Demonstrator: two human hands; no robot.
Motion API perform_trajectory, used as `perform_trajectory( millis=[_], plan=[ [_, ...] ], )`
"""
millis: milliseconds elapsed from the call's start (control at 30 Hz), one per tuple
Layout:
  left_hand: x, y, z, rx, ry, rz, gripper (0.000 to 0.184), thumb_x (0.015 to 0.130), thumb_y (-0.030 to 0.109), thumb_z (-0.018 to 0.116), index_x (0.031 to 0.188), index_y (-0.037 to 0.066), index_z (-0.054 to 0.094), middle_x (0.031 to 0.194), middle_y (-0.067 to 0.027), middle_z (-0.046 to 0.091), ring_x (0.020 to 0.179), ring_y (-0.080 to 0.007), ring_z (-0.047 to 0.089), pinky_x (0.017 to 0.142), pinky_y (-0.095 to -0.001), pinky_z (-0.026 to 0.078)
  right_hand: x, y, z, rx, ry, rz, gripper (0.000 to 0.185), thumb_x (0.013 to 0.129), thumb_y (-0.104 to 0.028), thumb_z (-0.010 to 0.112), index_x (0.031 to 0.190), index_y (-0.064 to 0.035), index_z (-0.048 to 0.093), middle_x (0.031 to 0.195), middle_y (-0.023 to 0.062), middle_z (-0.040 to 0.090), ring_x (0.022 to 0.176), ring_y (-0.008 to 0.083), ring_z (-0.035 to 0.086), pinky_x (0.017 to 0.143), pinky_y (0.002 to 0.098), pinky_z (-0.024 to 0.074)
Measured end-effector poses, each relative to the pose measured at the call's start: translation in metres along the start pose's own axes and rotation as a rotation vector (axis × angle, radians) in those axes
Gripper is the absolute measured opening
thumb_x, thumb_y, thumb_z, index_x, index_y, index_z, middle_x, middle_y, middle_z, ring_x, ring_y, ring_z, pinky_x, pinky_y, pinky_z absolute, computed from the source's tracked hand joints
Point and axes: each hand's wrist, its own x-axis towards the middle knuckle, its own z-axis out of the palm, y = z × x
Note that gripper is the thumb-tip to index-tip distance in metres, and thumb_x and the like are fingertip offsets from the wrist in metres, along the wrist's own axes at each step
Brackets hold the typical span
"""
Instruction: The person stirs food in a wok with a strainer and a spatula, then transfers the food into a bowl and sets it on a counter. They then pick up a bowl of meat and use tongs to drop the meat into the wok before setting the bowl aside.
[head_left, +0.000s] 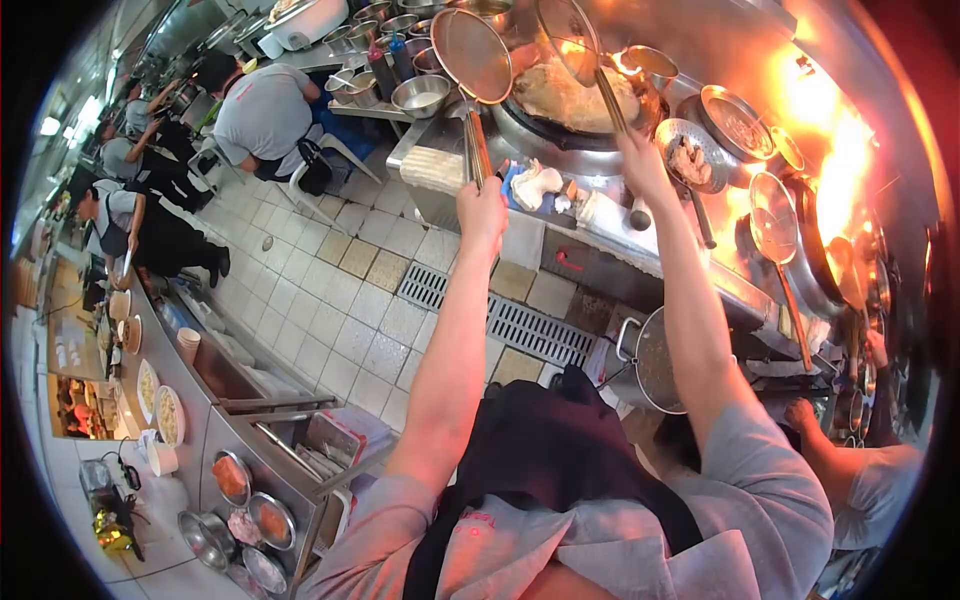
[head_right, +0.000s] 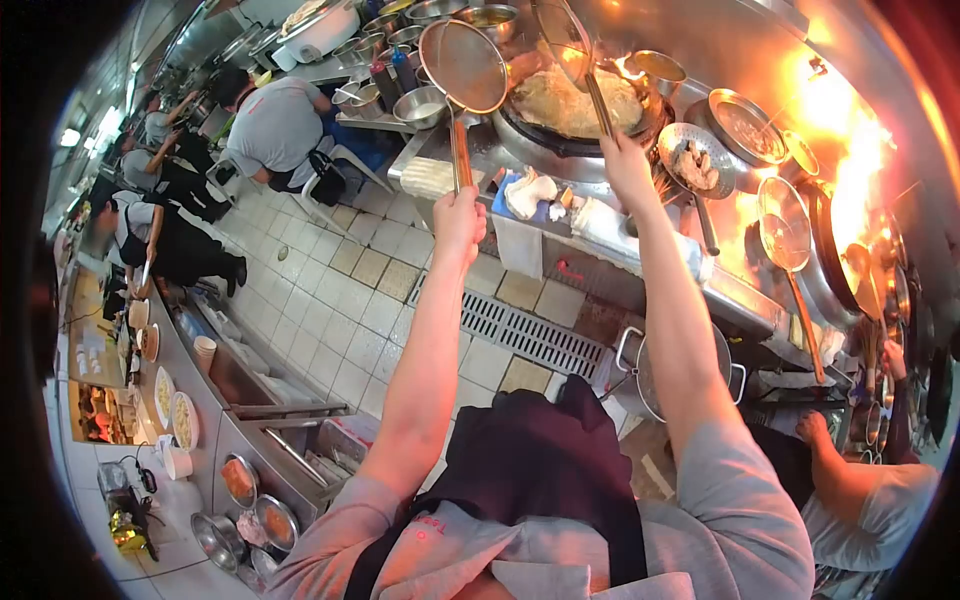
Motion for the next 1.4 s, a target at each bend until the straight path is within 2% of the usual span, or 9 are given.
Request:
perform_trajectory(
  millis=[67, 167, 267, 433, 600, 833, 933, 1267, 1400],
  plan=[
    [0.008, -0.003, 0.0, 0.016, 0.012, 0.018, 0.016, 0.086, 0.017, 0.055, 0.081, 0.003, 0.047, 0.059, -0.002, 0.046, 0.037, -0.0056, 0.033, 0.032, -0.0232, 0.021, -0.022, 0.035, 0.008, -0.129, 0.099, -0.083, 0.039, 0.091, -0.036, 0.047, 0.114, -0.0068, 0.057, 0.089, 0.0203, 0.066, 0.095, 0.0414, 0.06, 0.085, 0.0455, 0.0448],
    [0.007, -0.008, 0.005, 0.042, 0.002, 0.014, 0.016, 0.085, 0.017, 0.055, 0.08, 0.004, 0.047, 0.059, -0.0019, 0.046, 0.037, -0.0055, 0.033, 0.032, -0.0233, 0.021, -0.004, 0.038, 0.011, 0.147, -0.119, 0.354, 0.038, 0.092, -0.036, 0.047, 0.117, -0.009, 0.057, 0.065, 0.0113, 0.057, 0.048, 0.0207, 0.055, 0.045, 0.0348, 0.0431],
    [0.008, -0.008, 0.015, 0.074, -0.007, 0.042, 0.016, 0.086, 0.017, 0.055, 0.079, 0.005, 0.046, 0.059, -0.0016, 0.046, 0.037, -0.0051, 0.033, 0.032, -0.0233, 0.02, 0.007, -0.01, -0.01, 0.411, -0.095, 0.471, 0.037, 0.093, -0.035, 0.048, 0.119, -0.0109, 0.057, 0.056, 0.0023, 0.046, 0.038, 0.0116, 0.041, 0.035, 0.029, 0.0314],
    [0.002, 0.0, 0.026, 0.035, -0.061, 0.053, 0.016, 0.087, 0.017, 0.055, 0.079, 0.006, 0.045, 0.059, -0.001, 0.045, 0.037, -0.0048, 0.033, 0.032, -0.023, 0.02, -0.034, 0.057, 0.022, 0.21, 0.125, 0.175, 0.031, 0.092, -0.033, 0.049, 0.105, -0.0072, 0.06, 0.056, 0.0049, 0.049, 0.039, 0.0142, 0.043, 0.037, 0.0332, 0.0347],
    [0.004, -0.004, 0.031, 0.019, -0.086, 0.053, 0.016, 0.087, 0.017, 0.055, 0.08, 0.006, 0.045, 0.059, -0.0004, 0.045, 0.037, -0.0049, 0.032, 0.032, -0.0229, 0.019, 0.033, 0.012, -0.012, 0.391, -0.073, 0.429, 0.031, 0.091, -0.035, 0.047, 0.089, -0.0051, 0.056, 0.06, 0.0061, 0.051, 0.037, 0.015, 0.041, 0.035, 0.0317, 0.0315],
    [0.021, -0.016, 0.014, 0.142, -0.049, 0.069, 0.014, 0.087, 0.016, 0.055, 0.082, 0.006, 0.047, 0.059, -0.0004, 0.045, 0.036, -0.0051, 0.031, 0.031, -0.0234, 0.019, 0.029, 0.119, 0.027, -0.03, 0.311, -0.154, 0.038, 0.091, -0.036, 0.047, 0.114, -0.007, 0.058, 0.061, 0.0087, 0.052, 0.043, 0.0154, 0.047, 0.038, 0.0336, 0.0369],
    [0.017, -0.017, 0.013, 0.129, -0.054, 0.045, 0.014, 0.087, 0.016, 0.055, 0.083, 0.006, 0.048, 0.059, -0.0004, 0.045, 0.036, -0.0048, 0.032, 0.031, -0.0231, 0.019, 0.018, 0.026, -0.018, 0.404, -0.041, 0.384, 0.033, 0.092, -0.036, 0.049, 0.109, -0.0093, 0.058, 0.059, 0.0052, 0.048, 0.039, 0.0128, 0.039, 0.036, 0.0293, 0.0283],
    [0.035, -0.022, 0.015, 0.213, -0.024, 0.099, 0.014, 0.085, 0.016, 0.055, 0.079, 0.007, 0.047, 0.057, 0.0006, 0.045, 0.037, -0.0048, 0.033, 0.032, -0.0228, 0.021, 0.028, 0.058, -0.059, 0.34, 0.003, 0.356, 0.023, 0.092, -0.037, 0.053, 0.097, -0.0151, 0.048, 0.06, 0.0002, 0.043, 0.037, 0.0067, 0.031, 0.032, 0.0227, 0.0192],
    [0.034, -0.025, 0.015, 0.247, 0.012, 0.092, 0.014, 0.085, 0.016, 0.054, 0.078, 0.007, 0.047, 0.057, 0.0001, 0.046, 0.037, -0.0054, 0.034, 0.032, -0.0236, 0.021, 0.011, 0.058, -0.039, 0.99, -0.158, 0.75, 0.027, 0.094, -0.042, 0.051, 0.1, -0.0177, 0.04, 0.064, -0.0006, 0.042, 0.038, 0.0048, 0.027, 0.031, 0.02, 0.0133]
  ],
)
